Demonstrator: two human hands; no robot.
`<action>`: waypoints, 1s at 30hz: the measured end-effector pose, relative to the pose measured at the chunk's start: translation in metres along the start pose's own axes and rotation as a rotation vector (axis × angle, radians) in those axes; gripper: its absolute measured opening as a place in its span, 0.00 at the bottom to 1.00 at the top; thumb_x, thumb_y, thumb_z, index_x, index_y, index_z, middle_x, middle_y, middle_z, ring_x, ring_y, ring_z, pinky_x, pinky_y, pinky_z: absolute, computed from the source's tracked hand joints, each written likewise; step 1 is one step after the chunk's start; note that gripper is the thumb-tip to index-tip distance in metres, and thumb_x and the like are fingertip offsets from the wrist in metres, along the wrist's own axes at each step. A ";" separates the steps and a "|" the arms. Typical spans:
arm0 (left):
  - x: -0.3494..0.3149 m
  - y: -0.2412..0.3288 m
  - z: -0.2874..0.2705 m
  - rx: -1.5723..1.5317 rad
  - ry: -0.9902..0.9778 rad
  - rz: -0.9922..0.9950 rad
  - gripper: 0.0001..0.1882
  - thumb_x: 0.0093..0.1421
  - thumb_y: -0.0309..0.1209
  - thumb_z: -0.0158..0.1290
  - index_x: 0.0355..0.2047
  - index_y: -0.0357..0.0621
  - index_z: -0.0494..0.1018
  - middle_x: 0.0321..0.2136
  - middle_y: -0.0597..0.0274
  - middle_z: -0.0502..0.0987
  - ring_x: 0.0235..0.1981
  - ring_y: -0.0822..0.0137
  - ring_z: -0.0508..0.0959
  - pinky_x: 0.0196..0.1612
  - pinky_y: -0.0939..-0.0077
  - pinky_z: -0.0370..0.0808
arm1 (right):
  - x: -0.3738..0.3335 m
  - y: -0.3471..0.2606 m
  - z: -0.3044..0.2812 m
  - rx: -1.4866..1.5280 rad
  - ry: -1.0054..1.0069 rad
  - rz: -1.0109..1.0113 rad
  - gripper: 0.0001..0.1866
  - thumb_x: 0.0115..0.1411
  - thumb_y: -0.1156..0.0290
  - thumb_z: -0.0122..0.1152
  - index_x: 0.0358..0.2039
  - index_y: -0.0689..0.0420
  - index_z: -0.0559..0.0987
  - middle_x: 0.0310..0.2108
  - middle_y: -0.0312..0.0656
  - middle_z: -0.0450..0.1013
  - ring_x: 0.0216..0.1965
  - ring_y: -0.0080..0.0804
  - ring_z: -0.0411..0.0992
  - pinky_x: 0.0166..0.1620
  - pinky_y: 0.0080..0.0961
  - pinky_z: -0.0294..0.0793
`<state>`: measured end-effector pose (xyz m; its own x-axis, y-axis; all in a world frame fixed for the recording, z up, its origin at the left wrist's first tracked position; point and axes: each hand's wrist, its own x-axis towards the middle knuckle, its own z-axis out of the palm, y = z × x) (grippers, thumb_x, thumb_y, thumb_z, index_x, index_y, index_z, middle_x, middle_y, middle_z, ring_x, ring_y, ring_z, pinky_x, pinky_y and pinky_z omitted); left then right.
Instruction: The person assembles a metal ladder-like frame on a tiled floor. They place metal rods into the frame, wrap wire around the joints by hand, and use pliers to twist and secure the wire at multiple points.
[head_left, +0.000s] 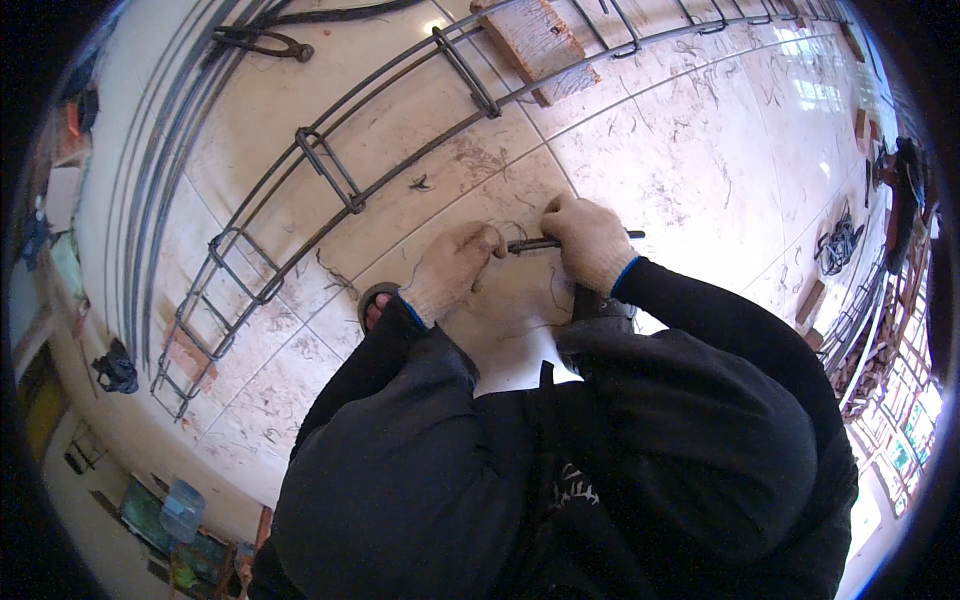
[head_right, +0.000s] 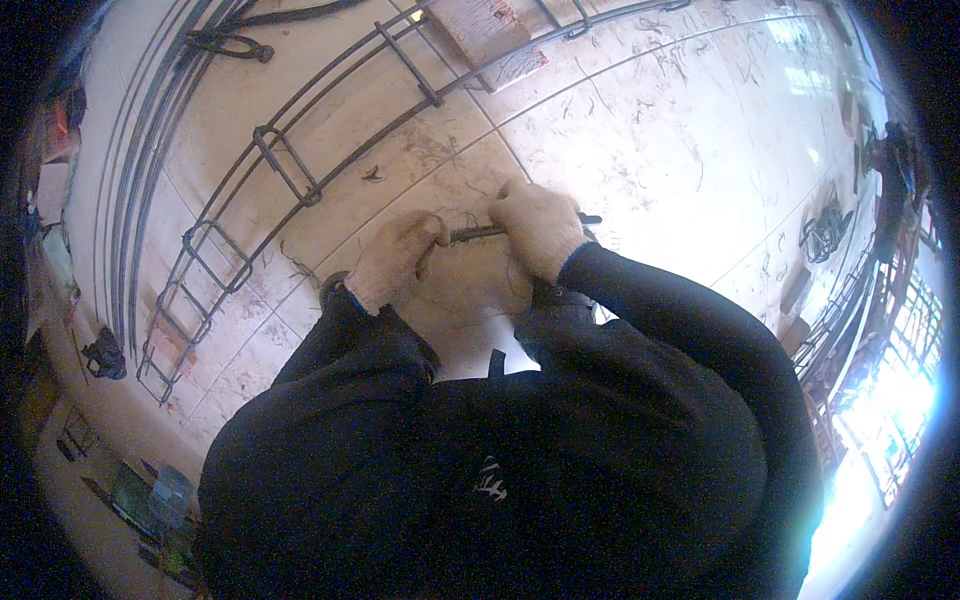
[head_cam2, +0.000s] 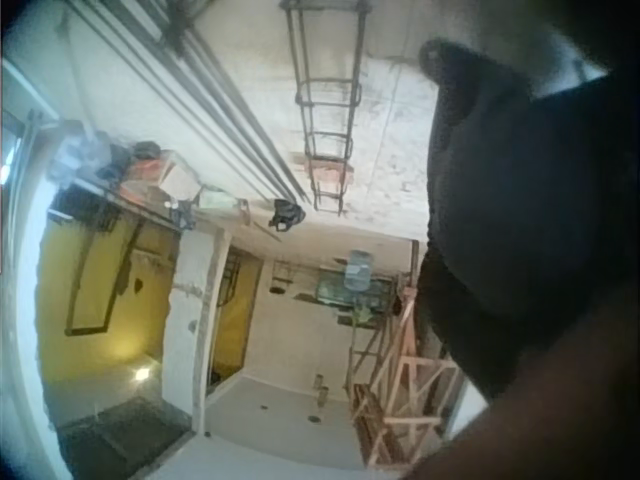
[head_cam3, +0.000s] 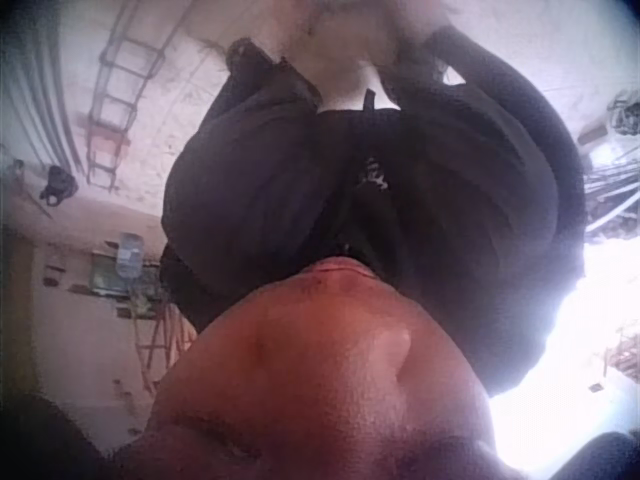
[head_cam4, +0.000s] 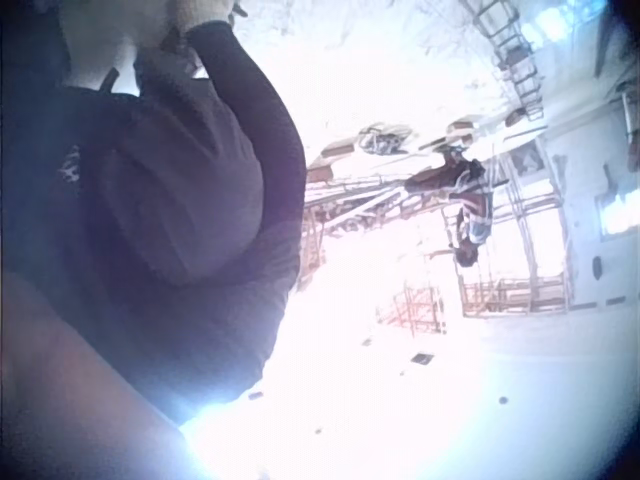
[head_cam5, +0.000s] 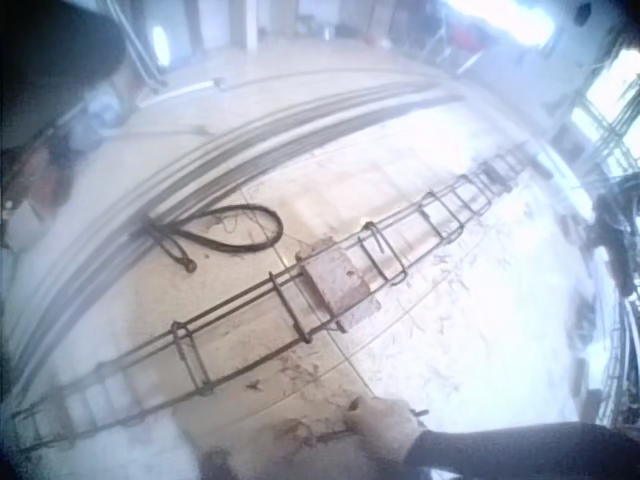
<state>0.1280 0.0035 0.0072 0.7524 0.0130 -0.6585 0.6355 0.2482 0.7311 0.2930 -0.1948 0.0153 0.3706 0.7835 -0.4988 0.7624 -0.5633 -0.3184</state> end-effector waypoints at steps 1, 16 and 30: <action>-0.003 0.000 0.002 -0.064 0.015 0.013 0.21 0.79 0.45 0.47 0.40 0.43 0.80 0.29 0.69 0.74 0.25 0.77 0.70 0.29 0.77 0.75 | 0.001 0.006 0.001 0.041 -0.007 0.016 0.07 0.55 0.76 0.65 0.35 0.51 0.84 0.40 0.45 0.79 0.47 0.52 0.80 0.44 0.46 0.80; 0.003 -0.005 -0.025 -0.458 0.304 -0.076 0.17 0.76 0.45 0.50 0.45 0.44 0.76 0.27 0.71 0.68 0.26 0.73 0.69 0.29 0.74 0.69 | -0.016 -0.008 -0.076 0.018 0.138 -0.252 0.02 0.56 0.72 0.67 0.31 0.53 0.83 0.44 0.37 0.82 0.48 0.45 0.80 0.50 0.39 0.82; -0.008 0.023 -0.035 -0.458 0.162 0.043 0.21 0.78 0.48 0.48 0.40 0.43 0.75 0.22 0.73 0.61 0.21 0.75 0.64 0.28 0.72 0.70 | -0.011 -0.018 -0.077 0.037 -0.218 -0.352 0.18 0.52 0.79 0.69 0.44 0.49 0.90 0.46 0.45 0.79 0.49 0.51 0.76 0.52 0.43 0.78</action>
<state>0.1304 0.0433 0.0228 0.7162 0.1742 -0.6758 0.4357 0.6448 0.6280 0.3164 -0.1732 0.0885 -0.0333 0.8584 -0.5119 0.8016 -0.2830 -0.5267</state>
